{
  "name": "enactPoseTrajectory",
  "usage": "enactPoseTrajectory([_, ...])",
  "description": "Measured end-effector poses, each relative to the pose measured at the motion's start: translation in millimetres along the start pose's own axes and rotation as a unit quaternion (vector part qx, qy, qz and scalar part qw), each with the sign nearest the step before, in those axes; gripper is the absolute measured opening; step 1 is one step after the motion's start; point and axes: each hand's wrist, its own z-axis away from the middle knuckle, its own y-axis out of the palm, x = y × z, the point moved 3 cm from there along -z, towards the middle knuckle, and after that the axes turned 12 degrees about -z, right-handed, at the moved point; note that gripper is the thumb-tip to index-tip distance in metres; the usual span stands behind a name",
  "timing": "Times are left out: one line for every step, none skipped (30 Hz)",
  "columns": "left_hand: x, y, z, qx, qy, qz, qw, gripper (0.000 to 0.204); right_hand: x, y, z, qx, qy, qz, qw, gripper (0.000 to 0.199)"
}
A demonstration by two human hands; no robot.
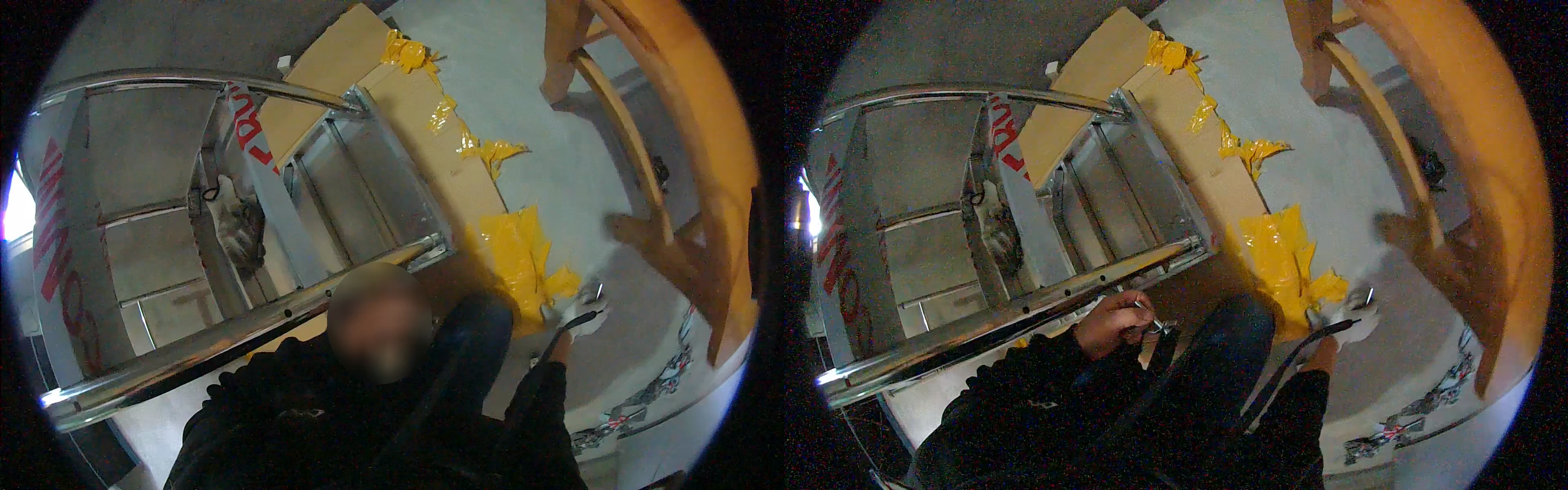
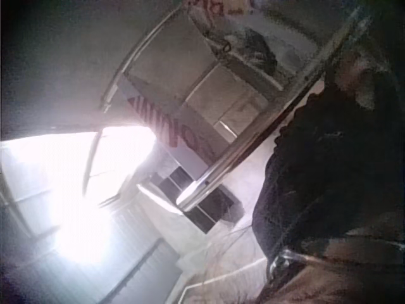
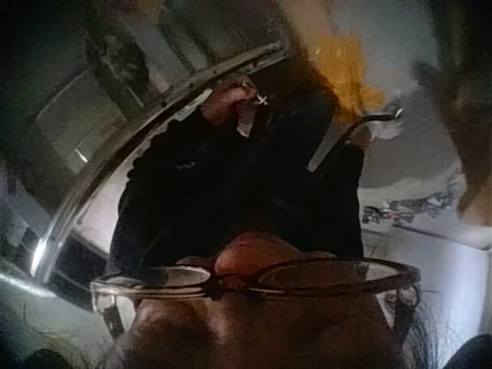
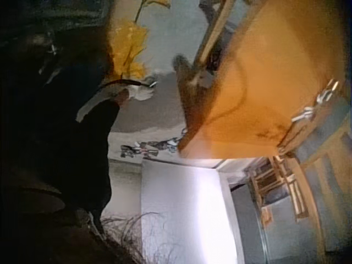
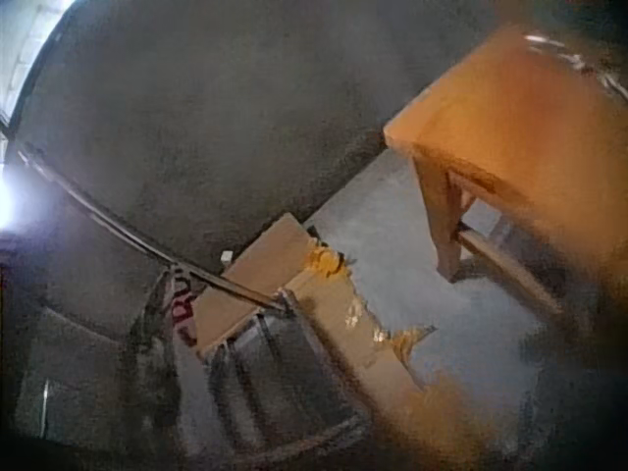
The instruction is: The person assembles a stainless steel frame by inserting a metal pole into a bracket and tightening it with a wrench. They work on the floor, securing the pole to the frame structure.
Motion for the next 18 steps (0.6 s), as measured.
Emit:
enactPoseTrajectory([4.4, 0.6, -5.2, -0.012, -0.001, 0.004, 1.0, 0.016, 16.1, -9.5, -2.6, 0.009, 0.011, -0.013, 1.0, 0.031])
enactPoseTrajectory([-3.1, 3.9, -14.0, 0.006, -0.005, -0.011, 1.0, 0.015, 11.0, -9.1, -9.2, 0.002, 0.004, -0.004, 1.0, 0.033])
enactPoseTrajectory([-10.5, 7.6, -22.1, 0.023, -0.01, -0.026, 0.999, 0.015, 2.3, -8.3, -10.2, -0.004, -0.003, 0.004, 1.0, 0.035])
enactPoseTrajectory([-8.9, 11.9, -21.0, 0.024, -0.019, -0.03, 0.999, 0.014, 5.0, -8.6, -10.6, 0.003, -0.023, 0.008, 1.0, 0.036])
enactPoseTrajectory([-5.2, 16.8, -20.1, -0.006, -0.028, -0.002, 1.0, 0.013, 9.9, -9.6, -9.3, -0.037, -0.059, -0.005, 0.998, 0.036])
enactPoseTrajectory([-4.0, 20.3, -22.1, 0.016, -0.018, 0.0, 1.0, 0.012, 7.3, -8.3, -11.2, -0.037, -0.054, -0.004, 0.998, 0.035])
enactPoseTrajectory([0.2, 22.7, -24.8, 0.038, -0.008, 0.003, 0.999, 0.011, 5.1, -6.9, -11.3, -0.038, -0.049, -0.003, 0.998, 0.035])
enactPoseTrajectory([-2.0, 23.6, -32.6, 0.07, 0.008, -0.005, 0.998, 0.011, 2.0, -7.7, -14.4, -0.05, -0.035, -0.002, 0.998, 0.034])
enactPoseTrajectory([5.4, 23.0, -26.6, 0.06, -0.002, -0.012, 0.998, 0.012, 4.0, -7.0, -11.3, -0.026, -0.031, -0.012, 0.999, 0.032])
enactPoseTrajectory([14.2, 21.2, -18.1, 0.05, -0.013, -0.02, 0.998, 0.013, 8.1, -5.8, -11.0, -0.018, -0.044, -0.012, 0.999, 0.032])
enactPoseTrajectory([16.3, 15.9, -13.6, 0.052, -0.021, -0.037, 0.998, 0.014, 8.7, -6.4, -11.1, -0.018, -0.046, -0.008, 0.999, 0.032])
enactPoseTrajectory([18.0, 12.6, -9.8, 0.056, -0.031, -0.05, 0.997, 0.016, 5.0, -7.9, -11.5, -0.019, -0.052, 0.0, 0.998, 0.032])
enactPoseTrajectory([17.7, 7.1, -8.5, 0.026, -0.05, -0.08, 0.995, 0.021, 4.1, -8.1, -10.8, -0.026, -0.076, -0.002, 0.997, 0.03])
enactPoseTrajectory([17.4, 4.1, -5.9, 0.015, -0.058, -0.067, 0.996, 0.021, 6.6, -12.0, -11.9, -0.005, -0.067, -0.024, 0.997, 0.031])
enactPoseTrajectory([18.5, 1.4, -3.0, 0.004, -0.067, -0.053, 0.996, 0.022, 9.2, -16.0, -11.7, 0.017, -0.057, -0.046, 0.997, 0.031])
enactPoseTrajectory([19.6, 0.6, 0.9, -0.006, -0.073, -0.037, 0.997, 0.022, 6.8, -18.3, -16.4, 0.037, -0.051, -0.068, 0.996, 0.032])
enactPoseTrajectory([17.0, -2.4, 1.4, 0.018, -0.056, -0.03, 0.998, 0.021, 4.7, -19.2, -20.4, 0.054, -0.024, -0.17, 0.984, 0.033])
enactPoseTrajectory([14.5, -4.9, 3.6, 0.011, -0.049, -0.044, 0.998, 0.02, 4.6, -17.6, -23.2, 0.073, 0.001, -0.27, 0.96, 0.033])
